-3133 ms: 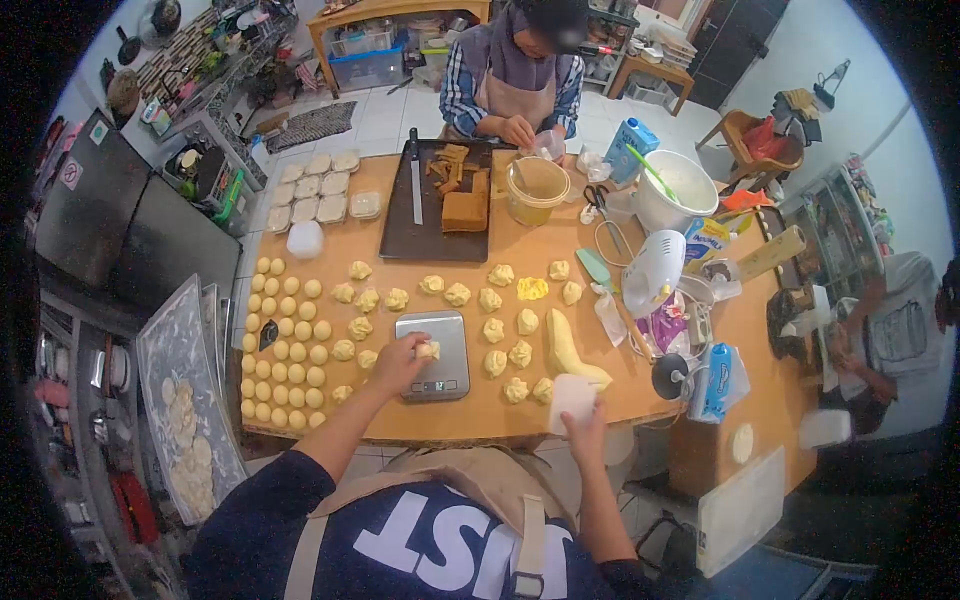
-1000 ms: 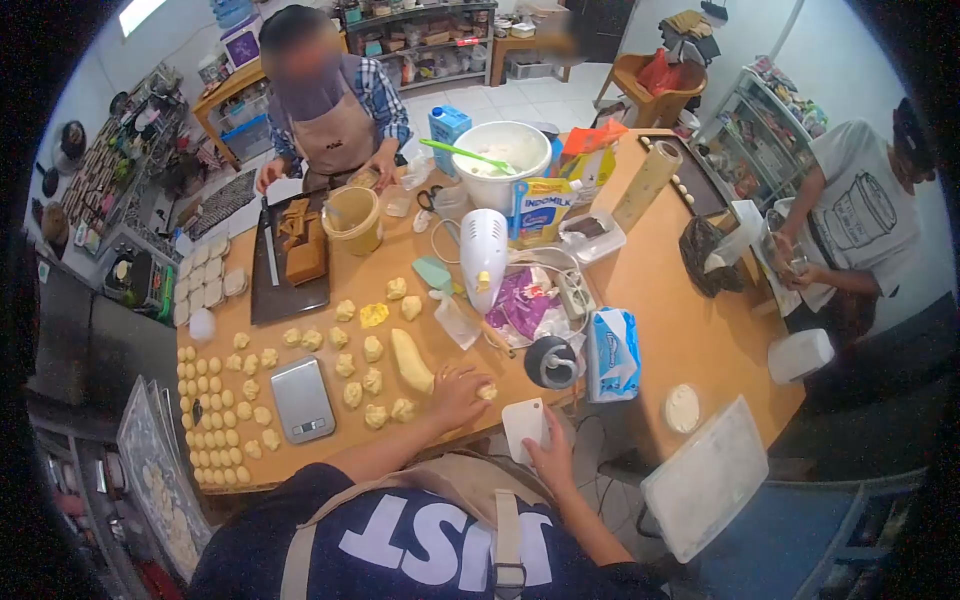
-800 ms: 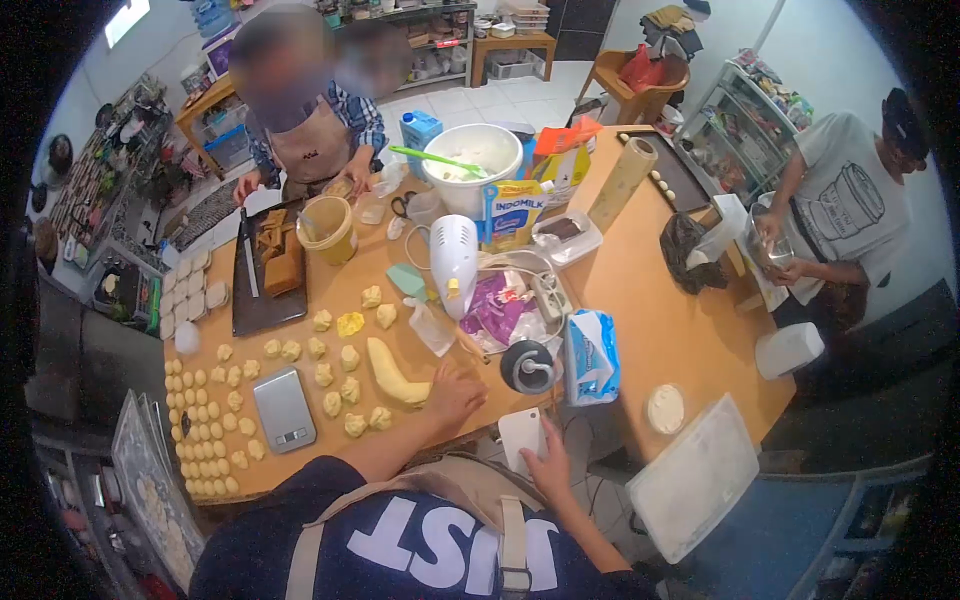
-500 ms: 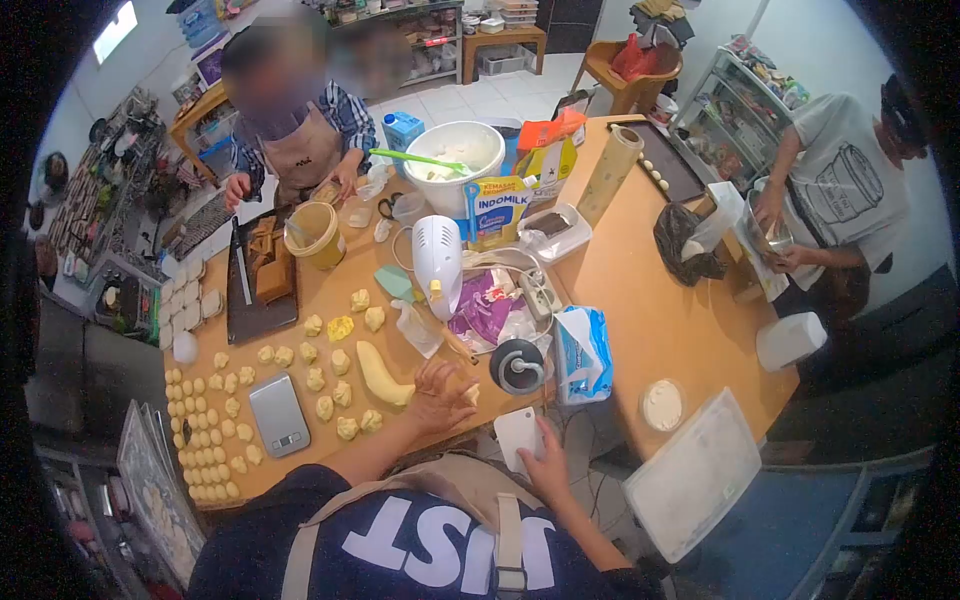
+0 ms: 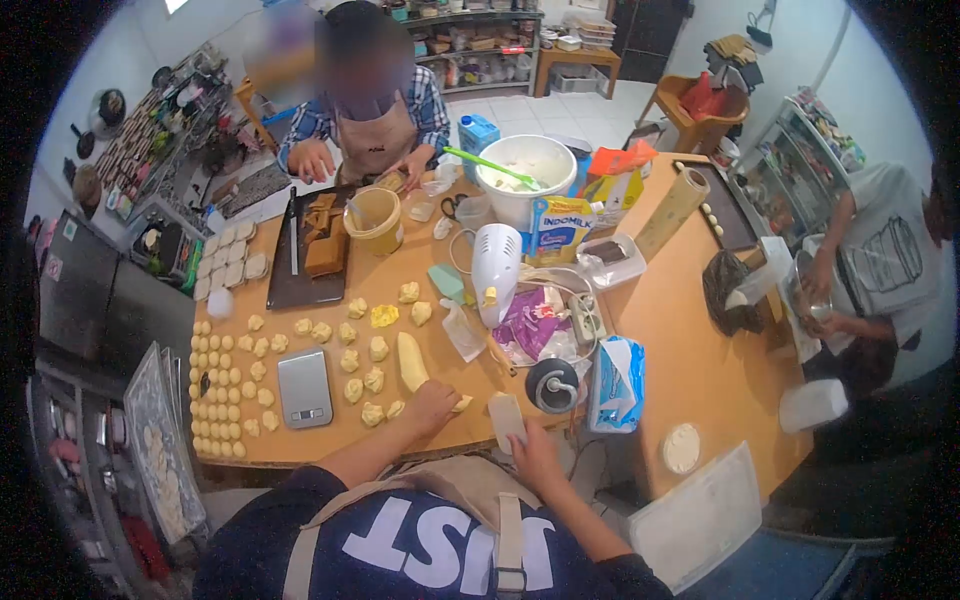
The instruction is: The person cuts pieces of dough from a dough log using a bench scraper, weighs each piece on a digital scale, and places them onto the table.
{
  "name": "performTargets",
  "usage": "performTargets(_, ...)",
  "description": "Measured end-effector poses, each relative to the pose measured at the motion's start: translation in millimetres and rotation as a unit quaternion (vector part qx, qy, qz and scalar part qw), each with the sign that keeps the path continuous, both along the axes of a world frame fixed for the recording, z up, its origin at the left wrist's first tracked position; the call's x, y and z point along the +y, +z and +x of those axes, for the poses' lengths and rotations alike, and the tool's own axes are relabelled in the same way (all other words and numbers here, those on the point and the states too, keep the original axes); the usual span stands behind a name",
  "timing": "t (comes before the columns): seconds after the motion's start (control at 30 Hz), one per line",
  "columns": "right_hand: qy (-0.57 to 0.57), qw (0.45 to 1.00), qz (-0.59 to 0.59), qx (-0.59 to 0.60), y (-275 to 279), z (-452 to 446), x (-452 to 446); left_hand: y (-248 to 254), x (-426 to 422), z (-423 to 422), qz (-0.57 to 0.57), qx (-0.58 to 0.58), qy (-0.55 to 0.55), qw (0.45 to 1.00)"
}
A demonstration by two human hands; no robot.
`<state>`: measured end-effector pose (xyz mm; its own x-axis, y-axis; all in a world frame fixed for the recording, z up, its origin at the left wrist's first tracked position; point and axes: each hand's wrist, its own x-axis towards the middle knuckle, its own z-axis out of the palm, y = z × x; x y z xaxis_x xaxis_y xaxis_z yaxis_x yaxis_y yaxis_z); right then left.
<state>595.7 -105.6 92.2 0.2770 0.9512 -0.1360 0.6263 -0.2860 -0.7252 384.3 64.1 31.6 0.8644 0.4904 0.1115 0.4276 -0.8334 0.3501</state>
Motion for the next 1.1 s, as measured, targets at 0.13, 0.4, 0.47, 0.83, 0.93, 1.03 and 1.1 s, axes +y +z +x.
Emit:
performTargets(0.13,0.061,0.995,-0.051,-0.059,17,-28,65,6,-10,-12,0.004,-0.023,0.004,1.0)
performTargets(0.4,0.129,0.991,-0.041,-0.016,-42,-51,77,8,-28,-25,-0.003,-0.084,0.093,0.992)
performTargets(0.47,0.159,0.987,0.019,0.009,-59,-56,72,21,-35,-33,-0.056,-0.07,0.12,0.989)
performTargets(0.83,0.094,0.99,-0.102,0.029,-4,-44,91,4,-74,-46,-0.294,-0.274,0.373,0.836)
performTargets(0.93,0.09,0.987,-0.111,0.075,-62,-55,93,3,-67,-39,-0.532,-0.362,0.413,0.644)
performTargets(1.03,0.05,0.962,-0.146,0.227,-34,-84,90,15,-58,-31,-0.671,-0.446,0.415,0.423)
performTargets(1.1,0.093,0.968,-0.127,0.195,-21,-90,87,20,-52,-29,-0.695,-0.439,0.437,0.366)
